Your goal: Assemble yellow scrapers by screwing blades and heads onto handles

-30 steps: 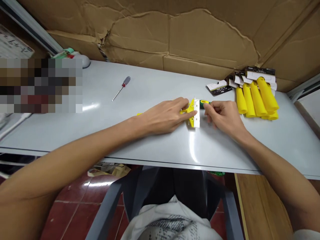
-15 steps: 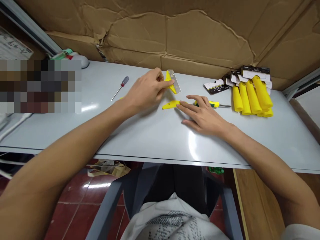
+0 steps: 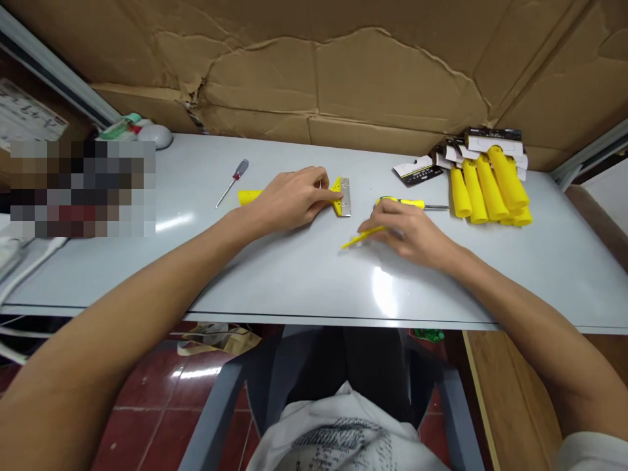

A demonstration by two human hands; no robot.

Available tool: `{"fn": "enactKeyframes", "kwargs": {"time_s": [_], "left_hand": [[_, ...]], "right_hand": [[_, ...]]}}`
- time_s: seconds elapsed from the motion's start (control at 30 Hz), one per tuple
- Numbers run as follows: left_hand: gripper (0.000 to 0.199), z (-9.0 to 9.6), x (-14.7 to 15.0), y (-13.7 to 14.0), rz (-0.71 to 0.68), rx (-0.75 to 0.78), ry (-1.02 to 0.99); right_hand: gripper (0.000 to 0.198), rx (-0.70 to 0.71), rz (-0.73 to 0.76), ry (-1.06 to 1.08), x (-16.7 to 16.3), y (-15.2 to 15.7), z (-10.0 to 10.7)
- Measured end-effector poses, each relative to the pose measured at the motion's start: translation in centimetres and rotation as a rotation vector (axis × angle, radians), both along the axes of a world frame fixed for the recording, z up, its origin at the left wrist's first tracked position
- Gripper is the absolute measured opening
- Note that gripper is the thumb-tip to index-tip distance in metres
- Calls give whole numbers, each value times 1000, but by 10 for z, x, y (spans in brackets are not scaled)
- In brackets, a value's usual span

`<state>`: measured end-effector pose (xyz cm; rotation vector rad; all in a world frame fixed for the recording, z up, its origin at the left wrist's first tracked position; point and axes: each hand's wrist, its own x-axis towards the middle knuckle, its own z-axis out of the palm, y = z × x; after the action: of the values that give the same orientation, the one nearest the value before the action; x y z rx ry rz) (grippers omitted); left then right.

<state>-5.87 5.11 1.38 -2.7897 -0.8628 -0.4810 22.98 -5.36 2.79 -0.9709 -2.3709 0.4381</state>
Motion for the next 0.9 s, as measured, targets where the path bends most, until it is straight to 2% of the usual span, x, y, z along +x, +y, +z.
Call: {"fn": "enactKeyframes", "kwargs": {"time_s": [0.1,0.23,0.3,0.4,0.5,0.67,0.9], "left_hand": [[37,3,3,-6,-79,-6,-19],[41,2,9,-12,-156,126,-88],[43,0,12,-16,-186,208,-123],[45,-4,18,-24,-228,327,-164],[51,-7,22,-31,-247,370,-193],[66,-8,25,-35,-267,388,-187],[58,-10,25,-35,-300,407,-201]], "right_hand": [[21,-130,-140,295,8,1,11],[51,-397,-288,673,14,3,19],[52,-465,-308,768,14,5,18],[44,-550,-293,816,10,6,15],[45,-615,-271,795,5,5,13],[51,-584,-303,699,2,4,11],[55,-679,-225,698,1,3,11]]}}
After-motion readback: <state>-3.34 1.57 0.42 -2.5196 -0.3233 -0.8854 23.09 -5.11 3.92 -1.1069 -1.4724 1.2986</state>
